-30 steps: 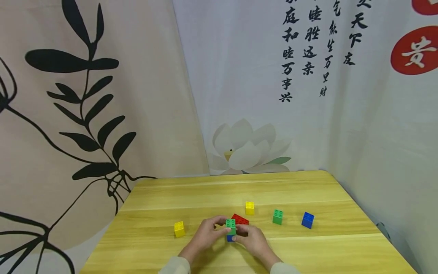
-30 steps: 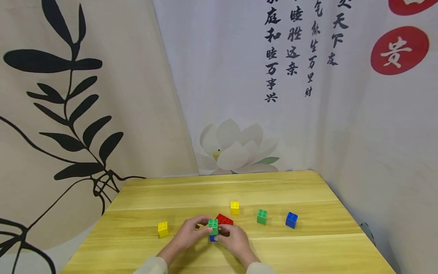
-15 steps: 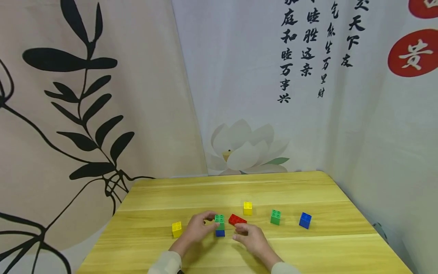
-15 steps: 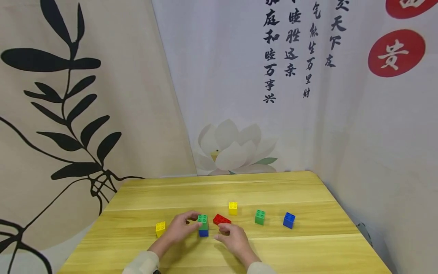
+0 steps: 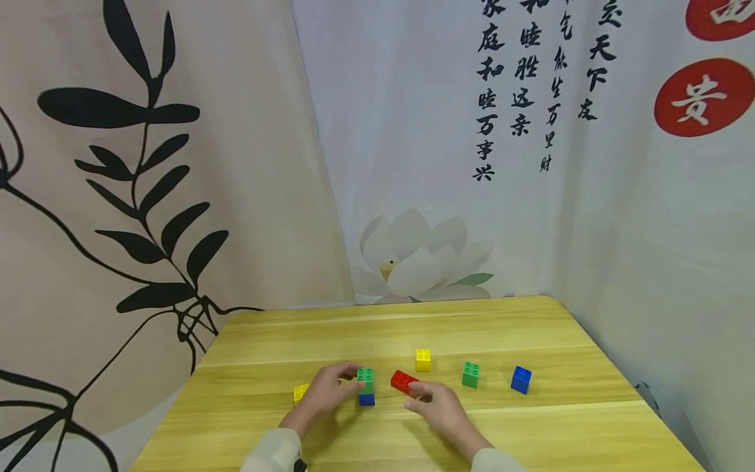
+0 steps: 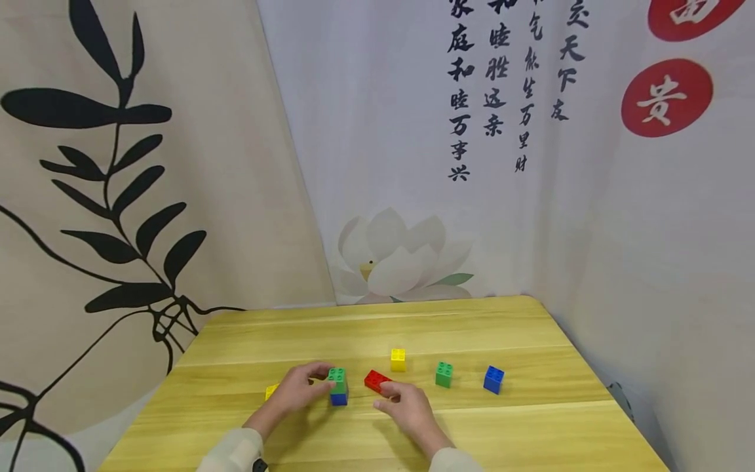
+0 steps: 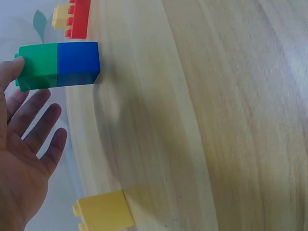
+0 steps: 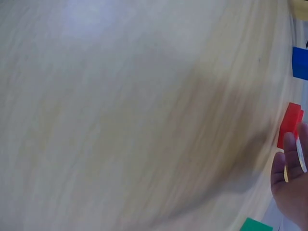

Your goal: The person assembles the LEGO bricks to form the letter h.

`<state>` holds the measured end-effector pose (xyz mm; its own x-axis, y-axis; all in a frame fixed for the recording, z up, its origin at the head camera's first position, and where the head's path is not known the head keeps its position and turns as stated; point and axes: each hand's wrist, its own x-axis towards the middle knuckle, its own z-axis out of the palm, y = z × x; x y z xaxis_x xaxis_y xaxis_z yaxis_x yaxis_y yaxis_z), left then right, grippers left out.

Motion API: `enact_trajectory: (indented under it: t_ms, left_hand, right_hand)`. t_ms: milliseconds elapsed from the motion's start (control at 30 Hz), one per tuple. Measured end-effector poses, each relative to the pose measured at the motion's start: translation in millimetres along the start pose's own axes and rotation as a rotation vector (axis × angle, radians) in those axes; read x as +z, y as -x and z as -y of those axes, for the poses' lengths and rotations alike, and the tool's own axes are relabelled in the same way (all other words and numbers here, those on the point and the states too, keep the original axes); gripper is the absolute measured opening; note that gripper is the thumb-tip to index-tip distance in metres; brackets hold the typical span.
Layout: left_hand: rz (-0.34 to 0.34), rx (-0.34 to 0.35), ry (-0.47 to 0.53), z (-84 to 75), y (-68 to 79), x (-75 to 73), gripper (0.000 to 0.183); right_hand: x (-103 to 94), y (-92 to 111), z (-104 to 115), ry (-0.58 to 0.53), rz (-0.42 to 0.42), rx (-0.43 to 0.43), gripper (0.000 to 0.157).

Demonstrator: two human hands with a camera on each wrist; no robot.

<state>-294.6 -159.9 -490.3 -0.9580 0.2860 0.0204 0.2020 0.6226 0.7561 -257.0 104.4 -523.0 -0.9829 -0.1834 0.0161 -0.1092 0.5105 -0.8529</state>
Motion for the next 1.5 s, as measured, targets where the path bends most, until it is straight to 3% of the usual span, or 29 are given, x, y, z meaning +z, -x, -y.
enact_trajectory:
  t_ms: [167,367,533,700,1033,1233,1500]
  left_hand:
    - [0.009,-0.011,-0.003,-1.0,0.5,-2.7,0.055]
    - [-0.053,0.052,0.011,-12.5,-4.4,-5.5,0.054]
    - [-0.099,0.099,0.034,-30.4,-12.9,-7.3,0.056]
    - [-0.104,0.145,0.055,-50.6,-24.3,-2.6,0.053]
    - [-0.026,0.185,0.073,-85.0,-40.4,30.9,0.048]
    - [0.004,0.190,0.092,-96.3,-46.0,56.3,0.048]
    - [0.045,0.145,0.148,-101.1,-52.5,91.5,0.048]
  right_hand:
    - [-7.0,2,1,0.010,-0.026,-0.012,0.045]
    - [-20.2,2,3,0.003,-0.057,0.012,0.047]
    - [-37.7,-1,4,0.005,-0.164,0.067,0.045]
    - [-62.8,-1,1,0.008,-0.281,0.089,0.041]
    - [-119.2,9,-20,0.070,-0.403,0.106,0.047]
    - [-141.8,21,-35,0.092,-0.415,0.154,0.057]
    - [-162.4,33,-66,0.130,-0.392,0.247,0.067]
